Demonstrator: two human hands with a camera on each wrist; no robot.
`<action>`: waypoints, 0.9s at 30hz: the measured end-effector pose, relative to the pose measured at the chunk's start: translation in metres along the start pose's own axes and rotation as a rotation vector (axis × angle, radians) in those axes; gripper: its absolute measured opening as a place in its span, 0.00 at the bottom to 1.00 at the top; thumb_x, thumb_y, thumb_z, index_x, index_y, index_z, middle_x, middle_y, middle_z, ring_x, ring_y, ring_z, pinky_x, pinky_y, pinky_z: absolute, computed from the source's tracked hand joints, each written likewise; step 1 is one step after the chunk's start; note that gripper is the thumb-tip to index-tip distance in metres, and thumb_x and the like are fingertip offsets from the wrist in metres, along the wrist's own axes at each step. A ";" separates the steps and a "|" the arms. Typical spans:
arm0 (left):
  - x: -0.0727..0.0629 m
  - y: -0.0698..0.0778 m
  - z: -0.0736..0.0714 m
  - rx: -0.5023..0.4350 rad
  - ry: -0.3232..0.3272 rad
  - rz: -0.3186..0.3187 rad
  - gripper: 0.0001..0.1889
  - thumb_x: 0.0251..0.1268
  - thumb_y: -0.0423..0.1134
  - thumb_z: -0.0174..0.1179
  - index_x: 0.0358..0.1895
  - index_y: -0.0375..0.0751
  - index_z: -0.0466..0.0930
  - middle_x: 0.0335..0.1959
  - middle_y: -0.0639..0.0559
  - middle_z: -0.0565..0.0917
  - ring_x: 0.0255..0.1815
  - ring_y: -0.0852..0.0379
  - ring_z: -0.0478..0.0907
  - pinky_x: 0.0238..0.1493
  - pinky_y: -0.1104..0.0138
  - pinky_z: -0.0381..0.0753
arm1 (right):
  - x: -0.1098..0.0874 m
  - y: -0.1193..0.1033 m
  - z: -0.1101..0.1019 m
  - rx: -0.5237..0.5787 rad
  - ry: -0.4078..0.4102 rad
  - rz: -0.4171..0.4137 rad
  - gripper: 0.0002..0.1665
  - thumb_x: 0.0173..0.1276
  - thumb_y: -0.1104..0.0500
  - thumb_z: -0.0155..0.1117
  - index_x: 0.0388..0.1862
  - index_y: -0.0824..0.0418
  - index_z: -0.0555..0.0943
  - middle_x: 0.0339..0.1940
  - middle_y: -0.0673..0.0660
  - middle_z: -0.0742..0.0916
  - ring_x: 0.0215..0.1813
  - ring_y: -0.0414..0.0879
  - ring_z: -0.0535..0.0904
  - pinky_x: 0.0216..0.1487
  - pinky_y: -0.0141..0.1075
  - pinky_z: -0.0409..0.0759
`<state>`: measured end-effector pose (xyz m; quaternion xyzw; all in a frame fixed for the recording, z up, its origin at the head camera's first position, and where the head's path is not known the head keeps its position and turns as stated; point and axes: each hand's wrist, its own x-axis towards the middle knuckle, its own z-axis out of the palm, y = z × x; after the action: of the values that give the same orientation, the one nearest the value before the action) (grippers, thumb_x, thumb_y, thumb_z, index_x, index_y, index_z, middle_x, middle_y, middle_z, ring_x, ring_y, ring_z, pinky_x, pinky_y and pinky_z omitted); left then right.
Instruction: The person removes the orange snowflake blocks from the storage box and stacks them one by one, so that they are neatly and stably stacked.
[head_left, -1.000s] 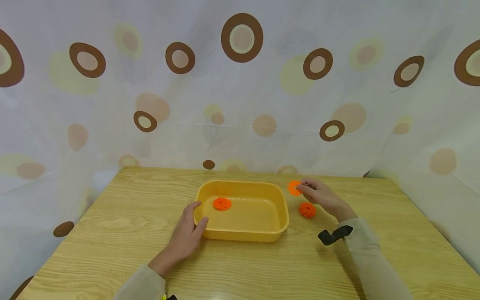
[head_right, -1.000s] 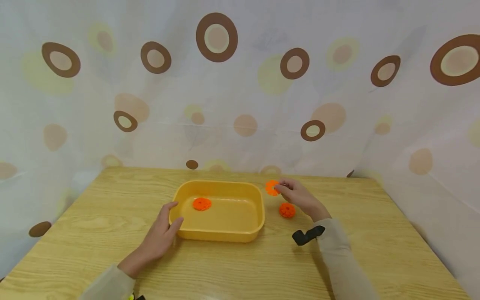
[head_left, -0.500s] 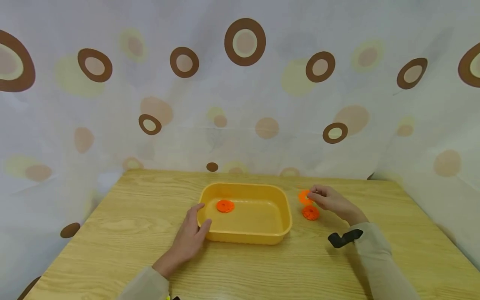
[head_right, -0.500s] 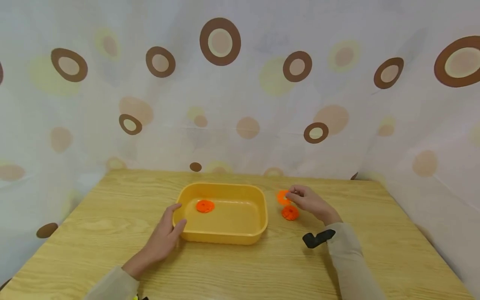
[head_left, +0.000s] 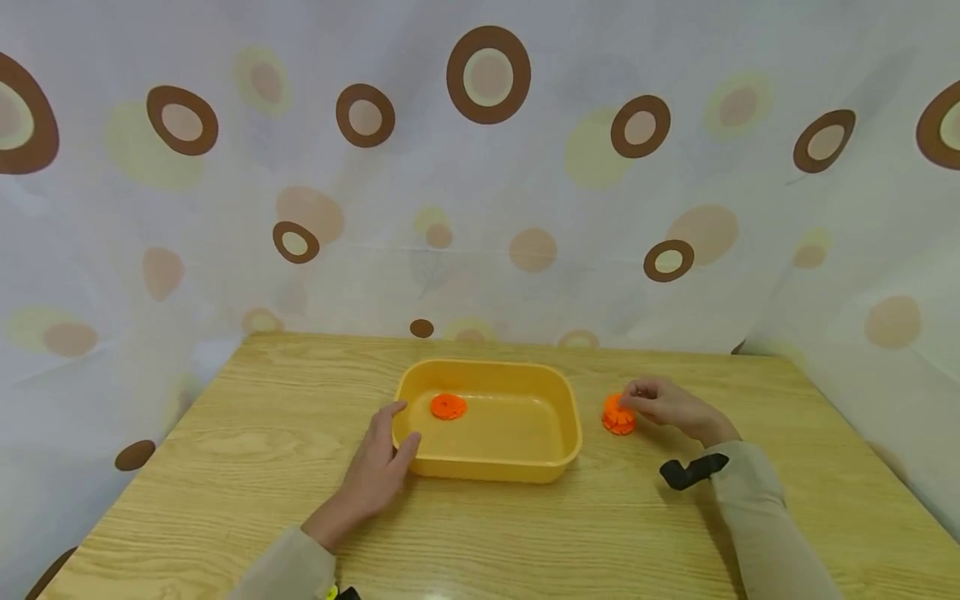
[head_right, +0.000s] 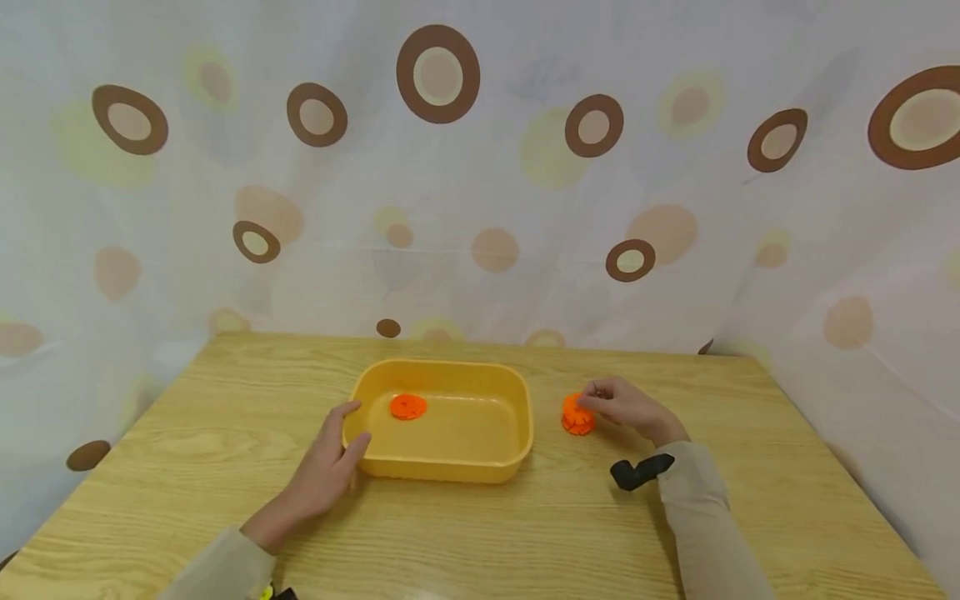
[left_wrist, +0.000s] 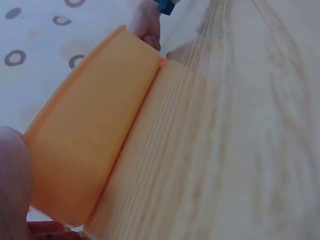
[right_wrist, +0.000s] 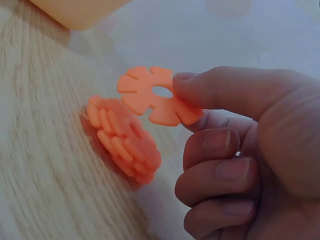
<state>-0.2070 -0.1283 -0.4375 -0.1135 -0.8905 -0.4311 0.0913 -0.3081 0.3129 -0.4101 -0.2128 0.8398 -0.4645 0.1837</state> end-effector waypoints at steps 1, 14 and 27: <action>0.000 0.000 0.000 0.000 -0.002 -0.002 0.25 0.75 0.42 0.49 0.68 0.34 0.57 0.66 0.33 0.64 0.69 0.37 0.62 0.68 0.44 0.61 | 0.000 0.001 0.000 -0.001 -0.002 0.009 0.17 0.75 0.57 0.53 0.37 0.72 0.74 0.16 0.49 0.66 0.16 0.42 0.56 0.20 0.37 0.59; 0.001 0.001 0.000 -0.007 0.000 0.005 0.25 0.74 0.41 0.49 0.68 0.34 0.57 0.65 0.33 0.65 0.68 0.37 0.63 0.67 0.44 0.61 | 0.003 0.008 0.003 -0.100 0.046 0.050 0.15 0.74 0.55 0.56 0.39 0.69 0.77 0.30 0.52 0.76 0.28 0.43 0.67 0.33 0.33 0.66; 0.001 -0.001 0.000 -0.010 -0.009 0.001 0.26 0.74 0.41 0.49 0.68 0.33 0.56 0.65 0.33 0.65 0.68 0.37 0.63 0.68 0.44 0.61 | 0.005 0.009 0.007 -0.175 0.114 0.142 0.17 0.73 0.52 0.56 0.45 0.66 0.77 0.36 0.54 0.80 0.33 0.43 0.71 0.35 0.33 0.70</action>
<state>-0.2082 -0.1289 -0.4383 -0.1164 -0.8885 -0.4352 0.0872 -0.3110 0.3097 -0.4218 -0.1411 0.8992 -0.3864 0.1489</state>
